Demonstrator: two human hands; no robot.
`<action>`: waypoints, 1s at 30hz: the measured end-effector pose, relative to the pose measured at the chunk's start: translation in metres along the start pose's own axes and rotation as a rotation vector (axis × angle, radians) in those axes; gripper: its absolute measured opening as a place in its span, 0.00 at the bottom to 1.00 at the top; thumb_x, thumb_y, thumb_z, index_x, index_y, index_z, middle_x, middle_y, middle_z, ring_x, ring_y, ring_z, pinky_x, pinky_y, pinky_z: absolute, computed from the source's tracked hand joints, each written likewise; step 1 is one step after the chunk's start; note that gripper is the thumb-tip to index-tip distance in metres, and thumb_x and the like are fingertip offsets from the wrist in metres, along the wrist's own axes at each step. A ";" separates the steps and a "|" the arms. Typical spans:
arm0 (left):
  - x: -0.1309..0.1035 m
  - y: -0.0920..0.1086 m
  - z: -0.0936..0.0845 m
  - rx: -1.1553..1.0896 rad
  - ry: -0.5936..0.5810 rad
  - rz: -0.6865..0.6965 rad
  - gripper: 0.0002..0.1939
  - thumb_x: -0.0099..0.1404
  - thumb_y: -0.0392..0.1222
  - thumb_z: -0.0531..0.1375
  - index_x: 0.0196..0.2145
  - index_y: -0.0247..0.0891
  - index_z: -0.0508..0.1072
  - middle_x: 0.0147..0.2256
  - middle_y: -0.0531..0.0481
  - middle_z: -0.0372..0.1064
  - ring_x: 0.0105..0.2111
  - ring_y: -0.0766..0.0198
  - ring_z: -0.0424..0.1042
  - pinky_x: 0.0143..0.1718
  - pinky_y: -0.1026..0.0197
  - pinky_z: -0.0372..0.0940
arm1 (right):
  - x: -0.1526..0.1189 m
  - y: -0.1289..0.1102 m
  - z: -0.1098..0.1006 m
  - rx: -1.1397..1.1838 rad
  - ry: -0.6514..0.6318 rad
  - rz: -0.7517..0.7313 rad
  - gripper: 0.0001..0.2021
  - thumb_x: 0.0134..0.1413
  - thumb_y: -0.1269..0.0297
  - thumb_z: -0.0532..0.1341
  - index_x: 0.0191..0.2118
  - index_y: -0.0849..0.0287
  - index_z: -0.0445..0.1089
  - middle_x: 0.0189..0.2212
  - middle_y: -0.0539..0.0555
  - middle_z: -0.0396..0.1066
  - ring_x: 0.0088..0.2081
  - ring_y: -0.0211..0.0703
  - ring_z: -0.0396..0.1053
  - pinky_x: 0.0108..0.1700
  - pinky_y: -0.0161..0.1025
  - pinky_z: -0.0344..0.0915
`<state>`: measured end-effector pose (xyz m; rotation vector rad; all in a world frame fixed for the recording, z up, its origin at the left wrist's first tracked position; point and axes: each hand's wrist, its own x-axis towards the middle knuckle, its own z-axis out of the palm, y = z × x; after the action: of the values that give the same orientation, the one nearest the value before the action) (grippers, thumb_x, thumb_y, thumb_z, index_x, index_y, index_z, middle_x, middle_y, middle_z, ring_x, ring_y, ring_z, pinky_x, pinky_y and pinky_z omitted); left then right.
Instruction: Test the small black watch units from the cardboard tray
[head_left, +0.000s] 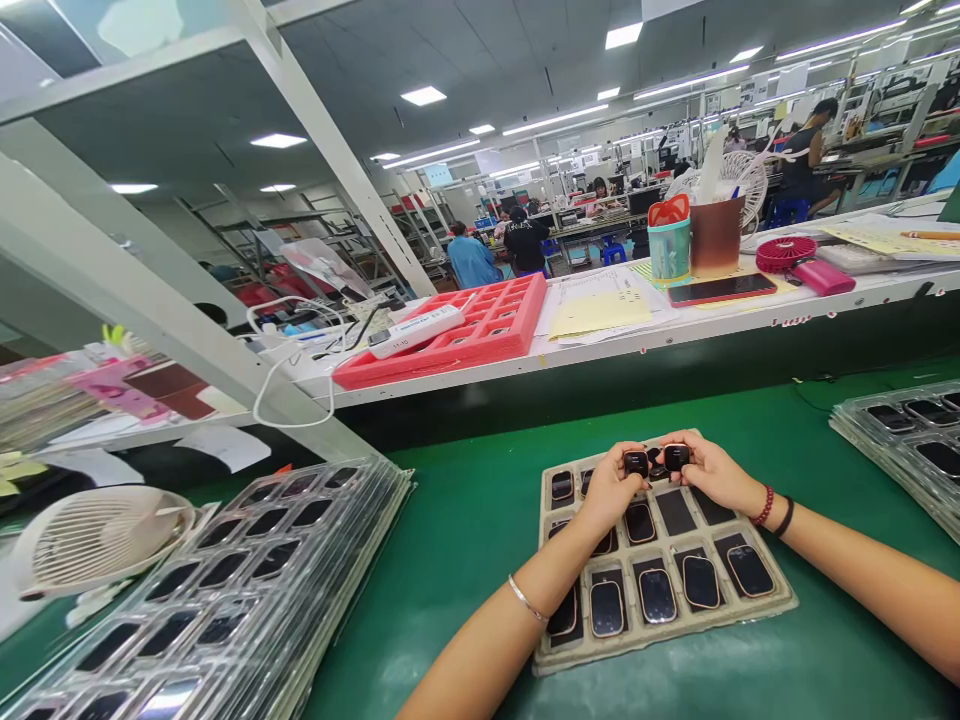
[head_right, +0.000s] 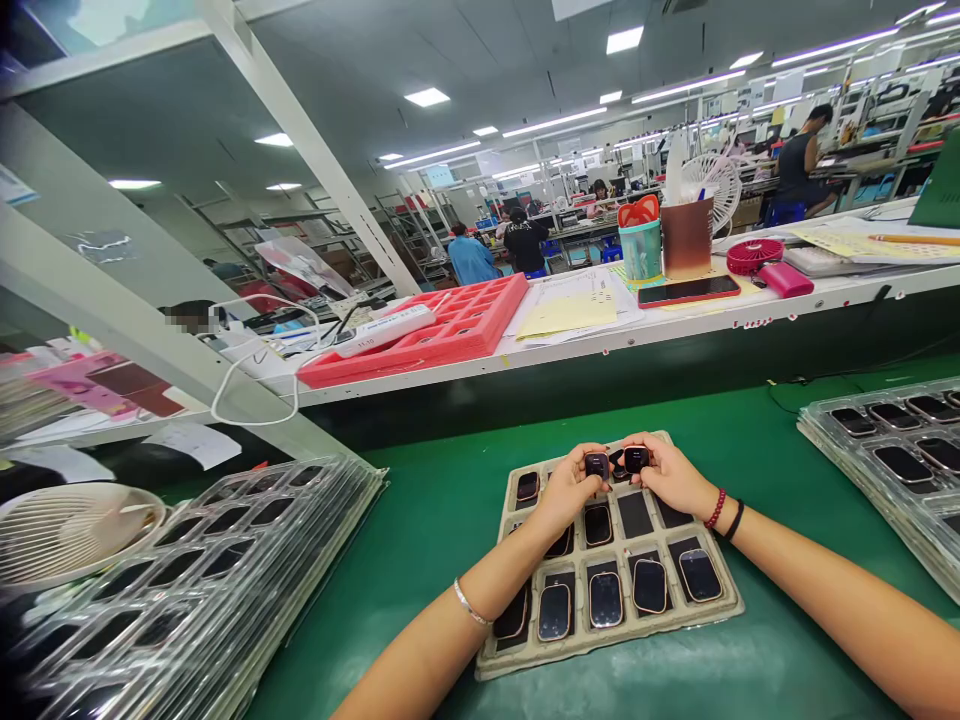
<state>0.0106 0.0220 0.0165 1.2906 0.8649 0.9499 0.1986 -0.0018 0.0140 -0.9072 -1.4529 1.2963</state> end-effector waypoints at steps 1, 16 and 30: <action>0.000 0.001 0.000 0.006 0.007 -0.006 0.22 0.46 0.26 0.55 0.42 0.35 0.67 0.36 0.49 0.67 0.29 0.68 0.69 0.34 0.64 0.67 | 0.000 -0.001 0.000 -0.002 -0.001 -0.003 0.21 0.44 0.73 0.56 0.47 0.58 0.64 0.40 0.55 0.69 0.34 0.41 0.68 0.40 0.43 0.68; -0.001 0.003 0.001 0.023 0.008 -0.018 0.20 0.50 0.27 0.55 0.42 0.35 0.68 0.36 0.49 0.69 0.27 0.69 0.70 0.31 0.65 0.66 | -0.003 -0.002 -0.001 -0.069 -0.002 -0.001 0.18 0.46 0.72 0.57 0.46 0.59 0.64 0.39 0.55 0.70 0.36 0.44 0.68 0.35 0.41 0.67; 0.001 -0.004 0.000 -0.010 -0.013 0.010 0.21 0.49 0.27 0.55 0.42 0.35 0.67 0.37 0.47 0.68 0.32 0.66 0.69 0.34 0.63 0.68 | -0.002 -0.001 -0.001 -0.094 -0.048 -0.022 0.19 0.45 0.74 0.54 0.46 0.60 0.66 0.39 0.55 0.69 0.39 0.45 0.68 0.37 0.41 0.68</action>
<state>0.0110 0.0225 0.0124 1.2924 0.8438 0.9519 0.2006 -0.0039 0.0145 -0.9245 -1.5676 1.2499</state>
